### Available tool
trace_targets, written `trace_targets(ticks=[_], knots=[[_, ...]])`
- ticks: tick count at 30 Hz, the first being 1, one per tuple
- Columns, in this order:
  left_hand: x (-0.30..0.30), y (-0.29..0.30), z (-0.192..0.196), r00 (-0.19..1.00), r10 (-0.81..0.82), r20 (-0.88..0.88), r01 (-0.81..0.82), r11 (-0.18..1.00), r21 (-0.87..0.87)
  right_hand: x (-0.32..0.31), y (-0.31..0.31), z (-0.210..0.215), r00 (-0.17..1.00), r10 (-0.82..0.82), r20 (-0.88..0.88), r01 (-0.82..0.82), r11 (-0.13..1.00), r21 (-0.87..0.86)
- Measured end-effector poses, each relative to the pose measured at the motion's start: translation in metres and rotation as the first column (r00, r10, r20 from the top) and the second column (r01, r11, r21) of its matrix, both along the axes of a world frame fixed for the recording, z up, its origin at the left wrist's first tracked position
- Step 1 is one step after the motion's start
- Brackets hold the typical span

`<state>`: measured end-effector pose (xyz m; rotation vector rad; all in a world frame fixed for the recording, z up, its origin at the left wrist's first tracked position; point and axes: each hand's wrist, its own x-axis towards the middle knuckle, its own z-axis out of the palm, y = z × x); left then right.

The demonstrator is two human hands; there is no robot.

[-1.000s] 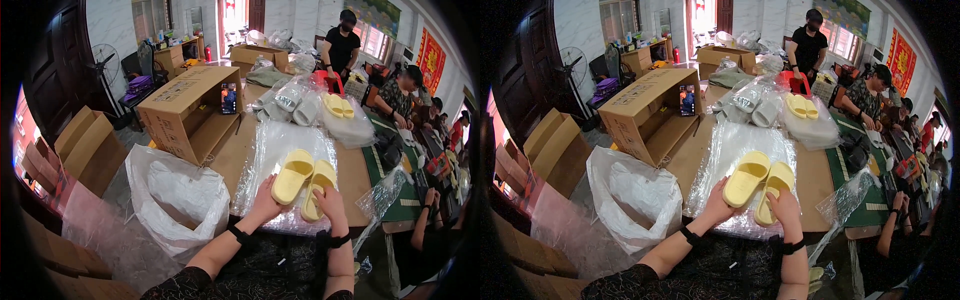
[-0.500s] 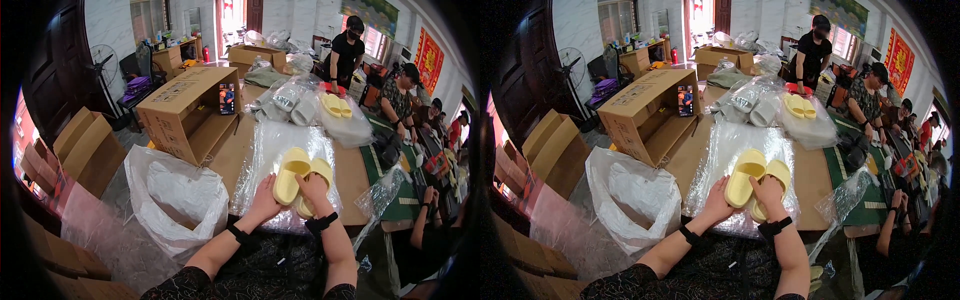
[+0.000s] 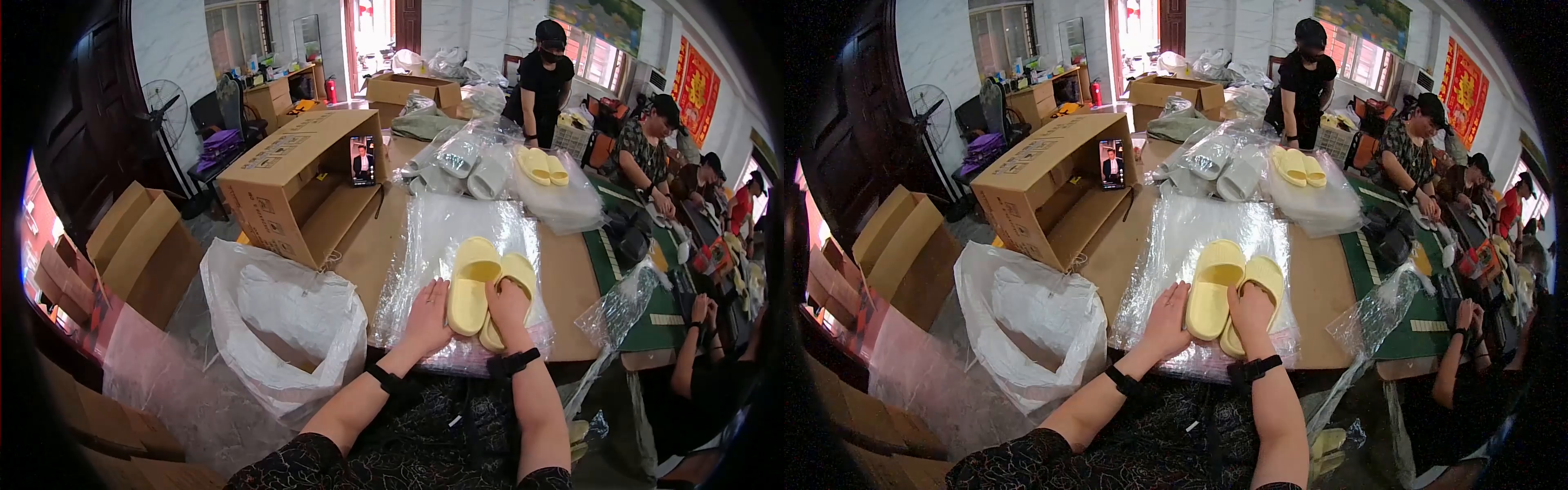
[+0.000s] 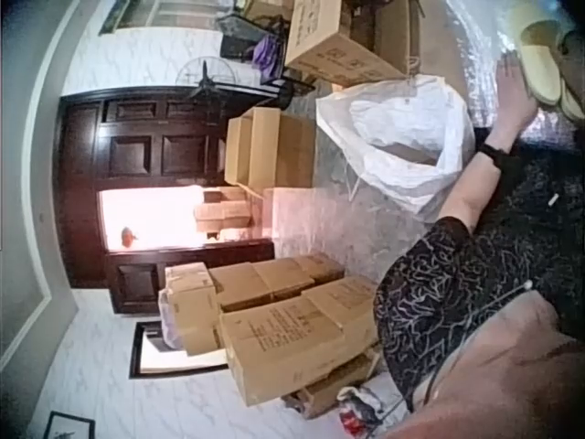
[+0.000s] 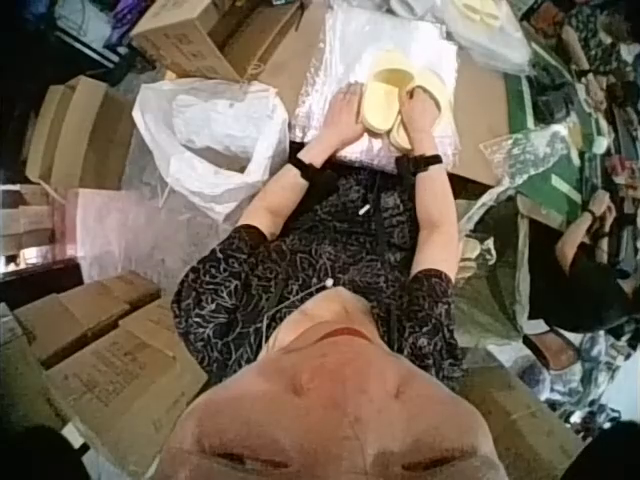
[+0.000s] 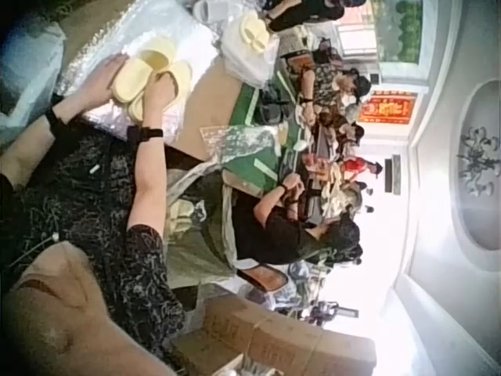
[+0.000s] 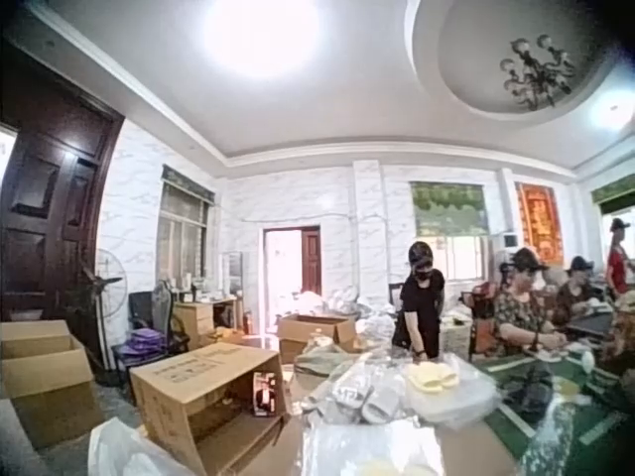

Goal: Packing pairs of slides and sandals into plastic bags for shipping.

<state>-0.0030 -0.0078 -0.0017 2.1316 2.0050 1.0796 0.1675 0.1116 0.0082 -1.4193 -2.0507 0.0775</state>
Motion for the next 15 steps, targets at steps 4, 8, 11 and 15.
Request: trace_targets(ticks=[4,8,11,15], knots=[[0.0006,-0.0005,0.0023,1.0,-0.006,0.02,0.006,1.0,0.0,-0.0002,-0.0017,0.0021,1.0,-0.008,-0.01,0.008,1.0,-0.026],[0.0011,-0.0005,0.0023,1.0,-0.006,0.031,0.006,1.0,-0.021,-0.0006,-0.0018,0.0008,1.0,-0.015,-0.027,0.014,1.0,-0.02],[0.0005,0.0,0.0024,1.0,-0.013,0.026,0.014,1.0,-0.025,0.0002,-0.0018,-0.0003,0.999,-0.017,-0.032,0.018,1.0,0.006],[-0.0009,0.0004,0.0012,1.0,-0.021,0.023,0.021,0.999,-0.024,-0.0005,-0.0042,0.0028,0.998,-0.012,-0.063,0.011,1.0,-0.013]])
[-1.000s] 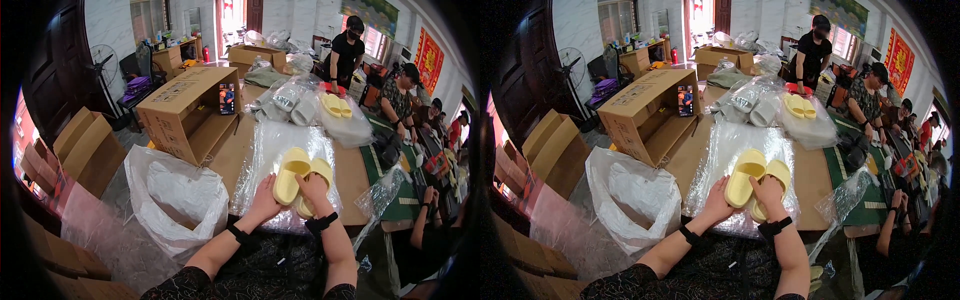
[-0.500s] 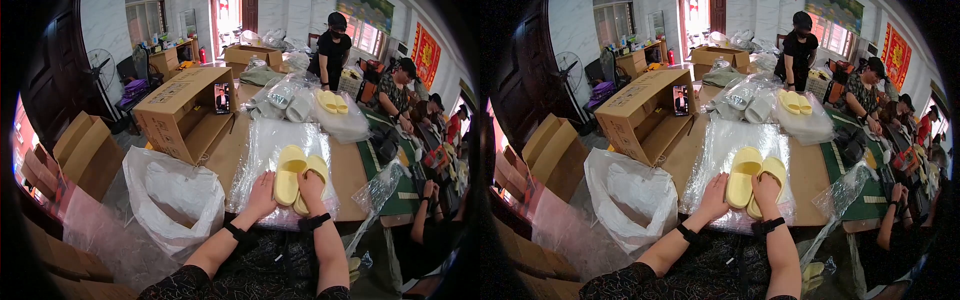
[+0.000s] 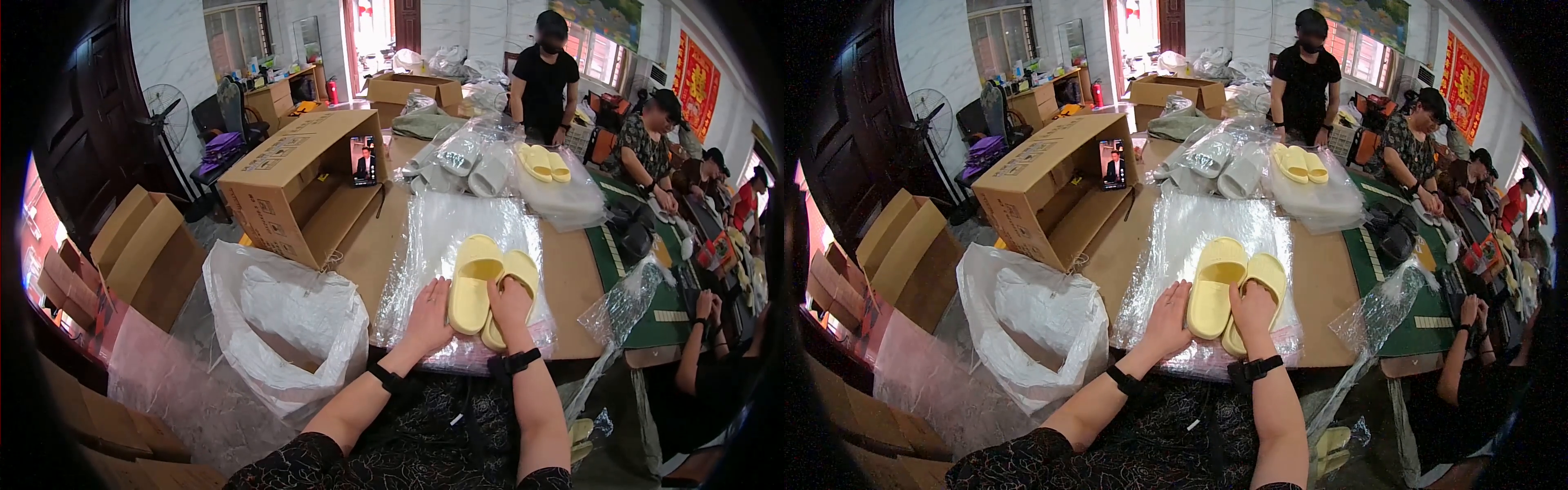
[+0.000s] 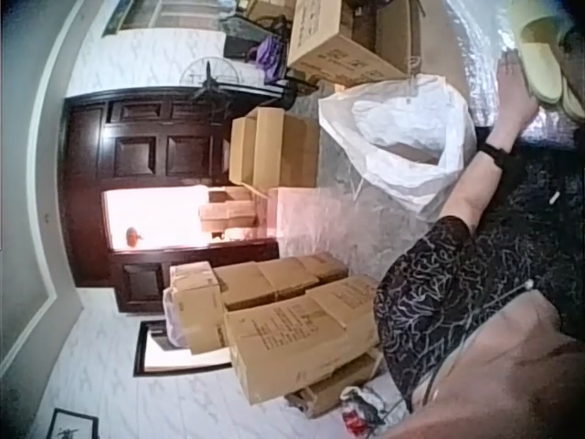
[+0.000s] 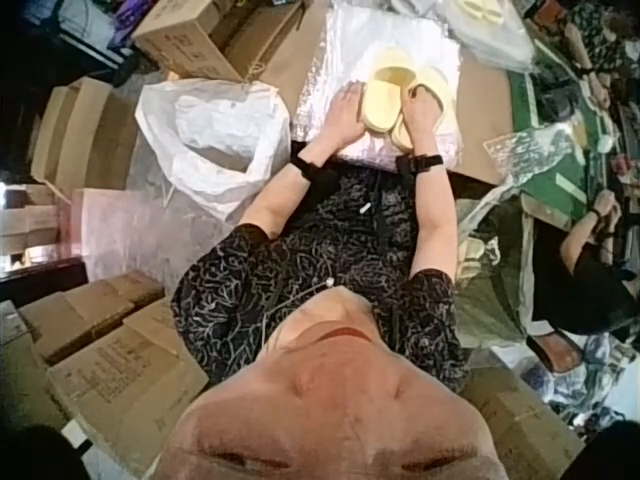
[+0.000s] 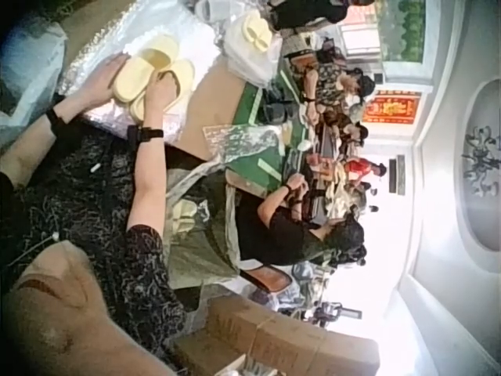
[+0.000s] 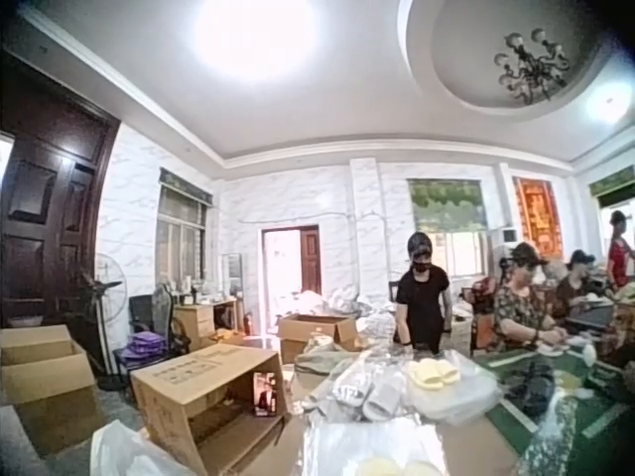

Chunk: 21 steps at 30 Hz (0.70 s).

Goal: Packing pairs of slides and sandals into plastic bags for shipping.

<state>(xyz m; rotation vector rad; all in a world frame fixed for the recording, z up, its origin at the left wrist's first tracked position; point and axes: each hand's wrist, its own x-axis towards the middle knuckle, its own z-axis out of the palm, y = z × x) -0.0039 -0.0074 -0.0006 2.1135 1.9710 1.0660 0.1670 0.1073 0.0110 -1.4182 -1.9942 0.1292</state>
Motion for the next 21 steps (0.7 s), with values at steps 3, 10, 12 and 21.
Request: trace_targets(ticks=[3,10,12,21], knots=[[0.0004,0.0001,-0.0007,1.0,0.004,-0.003,-0.004,0.999,0.035,0.0001,0.0004,-0.001,1.0,-0.001,-0.006,0.001,1.0,0.003],[-0.0003,0.0006,-0.0026,0.999,0.021,-0.043,-0.019,0.999,0.044,0.0004,0.0,-0.0005,1.0,-0.002,0.007,0.002,1.0,-0.001],[0.0007,-0.0001,-0.0006,1.0,0.01,-0.024,-0.009,0.999,0.034,0.0009,0.0005,-0.0009,1.0,-0.005,0.006,0.005,1.0,0.005],[0.001,-0.0007,0.0003,1.0,0.006,0.002,-0.006,1.0,0.028,0.0008,0.0005,-0.0019,1.0,-0.004,-0.011,0.004,1.0,0.006]])
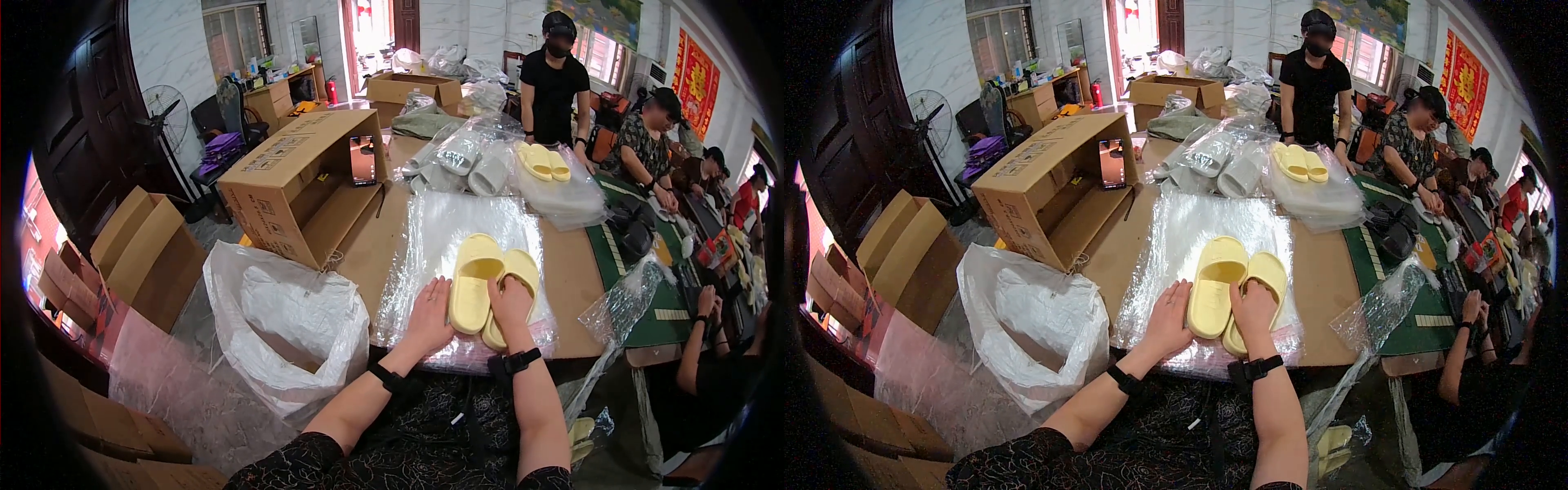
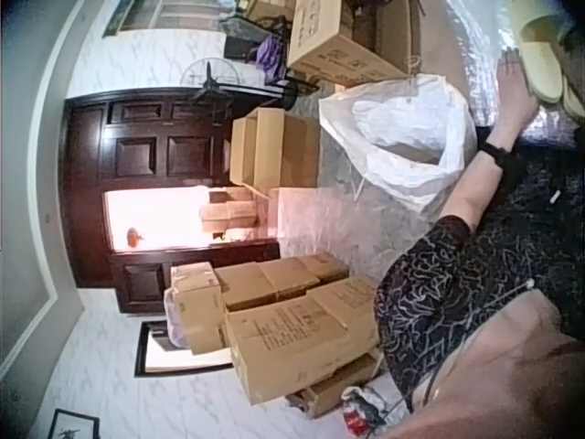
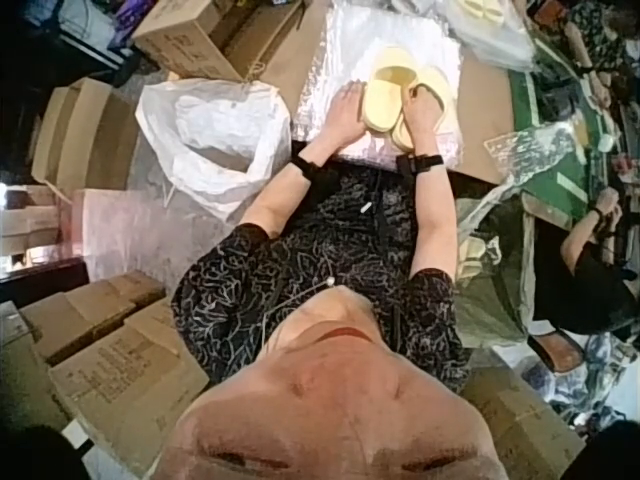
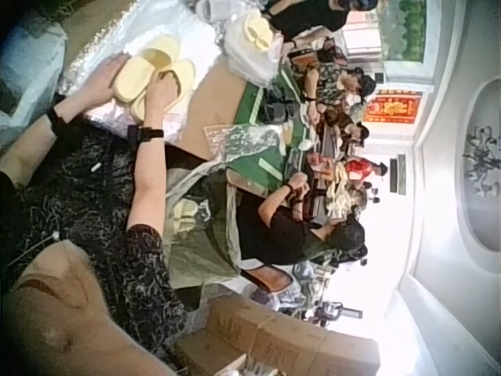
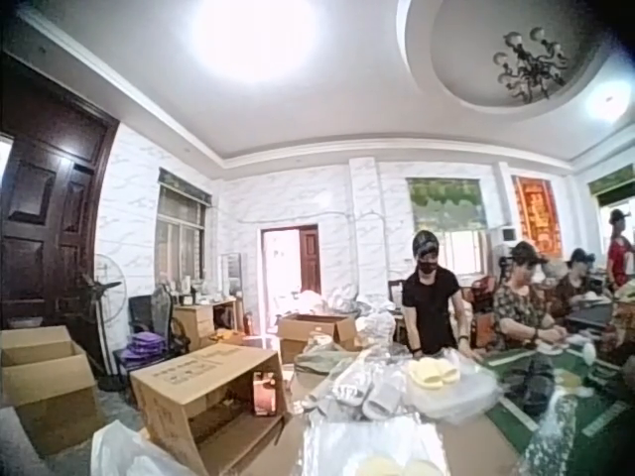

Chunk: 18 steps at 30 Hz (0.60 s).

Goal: Packing pairs of slides and sandals into plastic bags for shipping.

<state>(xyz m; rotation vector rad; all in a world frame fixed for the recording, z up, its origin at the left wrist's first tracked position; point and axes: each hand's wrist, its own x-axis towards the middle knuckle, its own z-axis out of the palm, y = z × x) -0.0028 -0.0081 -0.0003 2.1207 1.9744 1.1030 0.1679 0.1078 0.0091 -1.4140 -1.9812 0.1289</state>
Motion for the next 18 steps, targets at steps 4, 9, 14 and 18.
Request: trace_targets(ticks=[4,9,14,18], knots=[[-0.0011,0.0005,-0.0029,0.998,0.022,-0.055,-0.022,1.0,0.004,-0.0003,-0.0003,0.0011,1.0,-0.01,0.013,0.01,1.0,-0.026],[-0.0007,0.0006,-0.0022,0.999,0.009,-0.031,-0.01,1.0,-0.015,-0.0001,-0.0013,0.0015,1.0,-0.01,0.009,0.01,1.0,-0.004],[0.0003,-0.0006,0.0004,1.0,0.003,-0.016,-0.003,1.0,-0.012,0.0005,-0.001,0.0006,1.0,-0.003,0.003,0.003,1.0,0.002],[-0.0005,-0.0009,-0.0001,1.0,0.012,-0.022,-0.012,1.0,-0.02,-0.0008,-0.0022,0.0025,1.0,-0.01,-0.003,0.01,1.0,-0.012]])
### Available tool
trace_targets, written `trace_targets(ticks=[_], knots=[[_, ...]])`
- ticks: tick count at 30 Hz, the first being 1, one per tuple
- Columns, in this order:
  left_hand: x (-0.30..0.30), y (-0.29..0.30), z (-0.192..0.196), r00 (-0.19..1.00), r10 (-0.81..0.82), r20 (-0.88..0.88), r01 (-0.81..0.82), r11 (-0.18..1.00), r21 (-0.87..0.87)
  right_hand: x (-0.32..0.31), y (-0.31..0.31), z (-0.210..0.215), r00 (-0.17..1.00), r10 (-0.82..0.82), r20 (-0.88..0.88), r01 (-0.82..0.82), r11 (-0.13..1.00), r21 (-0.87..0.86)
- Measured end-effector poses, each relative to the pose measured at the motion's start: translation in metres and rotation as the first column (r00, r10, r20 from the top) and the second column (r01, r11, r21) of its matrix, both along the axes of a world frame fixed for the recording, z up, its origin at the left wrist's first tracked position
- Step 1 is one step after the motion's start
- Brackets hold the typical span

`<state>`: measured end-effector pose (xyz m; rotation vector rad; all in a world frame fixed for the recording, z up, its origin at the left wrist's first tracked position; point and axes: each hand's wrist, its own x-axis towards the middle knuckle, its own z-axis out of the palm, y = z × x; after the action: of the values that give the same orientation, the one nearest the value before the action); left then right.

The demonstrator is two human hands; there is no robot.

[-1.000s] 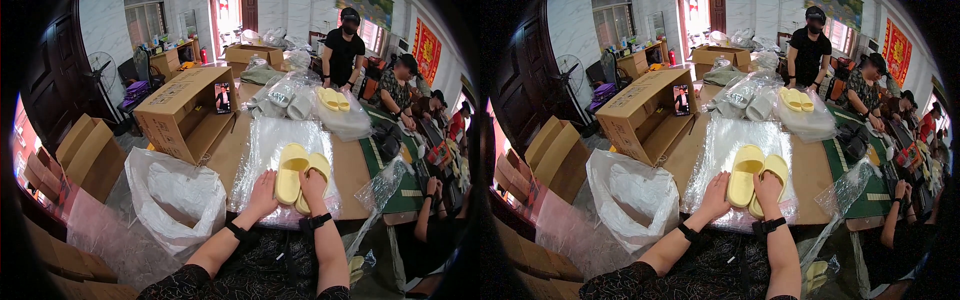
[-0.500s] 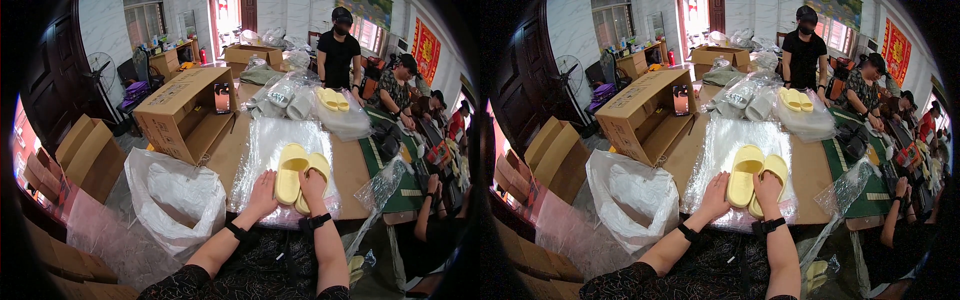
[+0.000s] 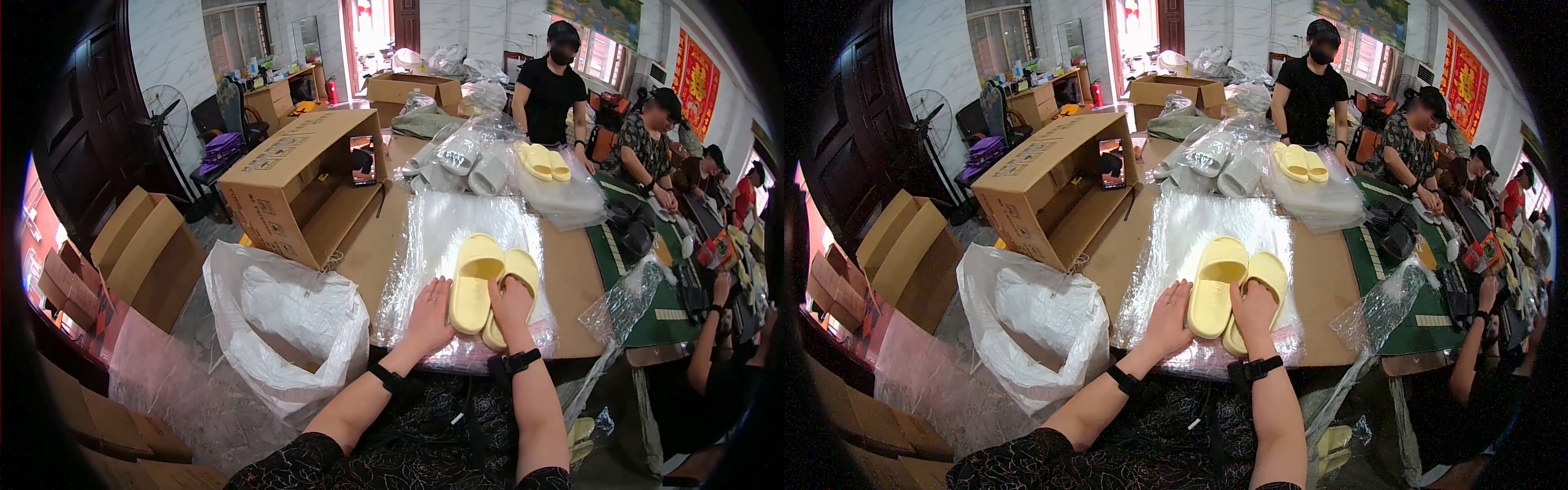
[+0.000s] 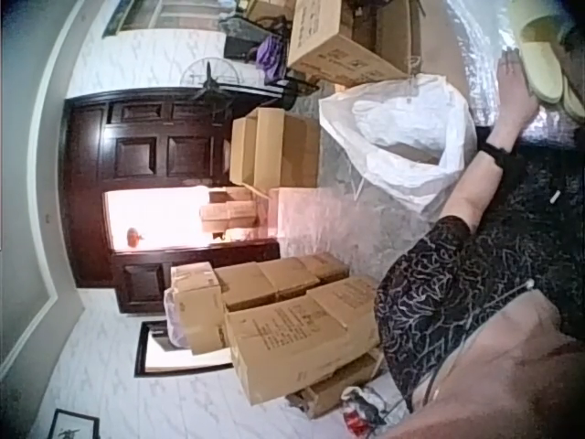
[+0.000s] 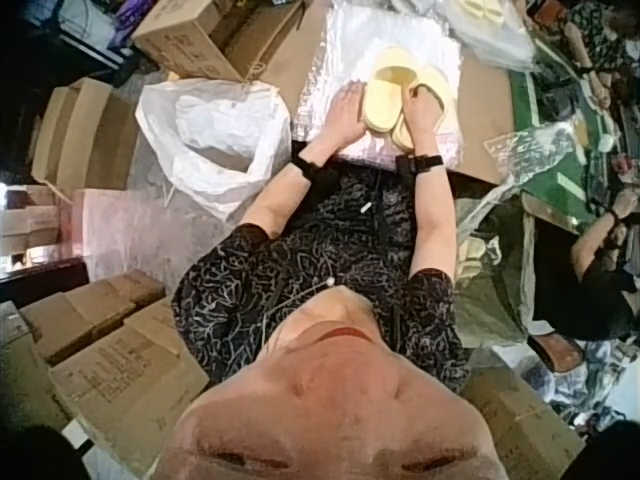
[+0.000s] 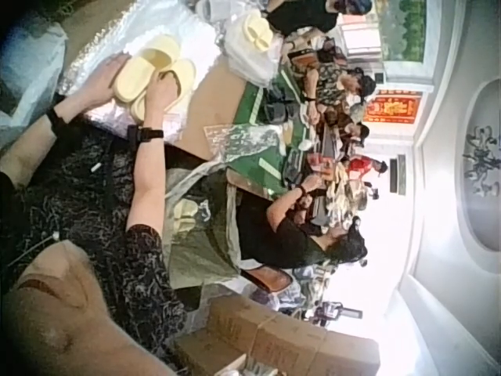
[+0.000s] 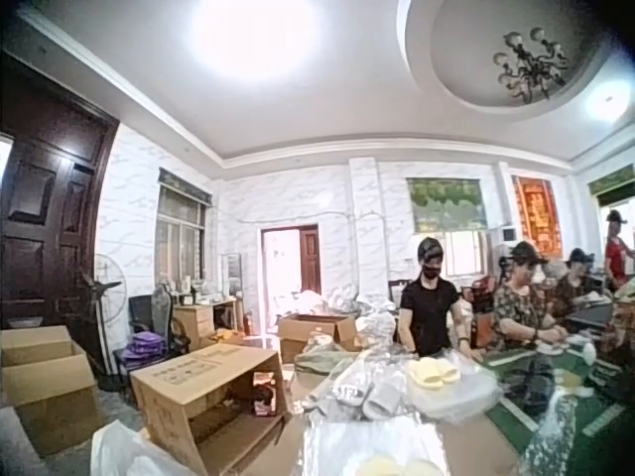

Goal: Packing pairs of slides and sandals into plastic bags for shipping.

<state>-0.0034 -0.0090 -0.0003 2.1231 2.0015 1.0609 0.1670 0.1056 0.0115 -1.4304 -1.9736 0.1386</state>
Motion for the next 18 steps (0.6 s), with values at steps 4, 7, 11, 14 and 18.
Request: trace_targets(ticks=[4,7,11,14,18], knots=[[0.0003,0.0005,0.0,1.0,0.0,0.005,0.0,1.0,0.002,0.0,0.0011,-0.0004,1.0,-0.013,0.011,0.013,1.0,-0.01],[0.0003,0.0011,-0.0005,1.0,0.001,0.009,-0.001,1.0,-0.009,0.0004,0.0019,-0.0012,1.0,-0.007,0.011,0.008,1.0,-0.025],[0.0005,0.0011,-0.0005,1.0,0.004,0.0,-0.004,1.0,-0.017,0.0006,0.0007,-0.0003,1.0,-0.008,0.014,0.009,1.0,-0.005],[0.0005,0.0004,-0.0001,1.0,0.0,0.007,0.0,1.0,-0.022,0.0005,-0.0004,0.0,1.0,0.0,-0.005,0.0,1.0,0.008],[0.0,0.0002,0.0003,1.0,0.003,0.0,-0.003,1.0,-0.025,-0.0006,-0.0021,0.0025,1.0,0.006,-0.015,-0.006,1.0,0.013]])
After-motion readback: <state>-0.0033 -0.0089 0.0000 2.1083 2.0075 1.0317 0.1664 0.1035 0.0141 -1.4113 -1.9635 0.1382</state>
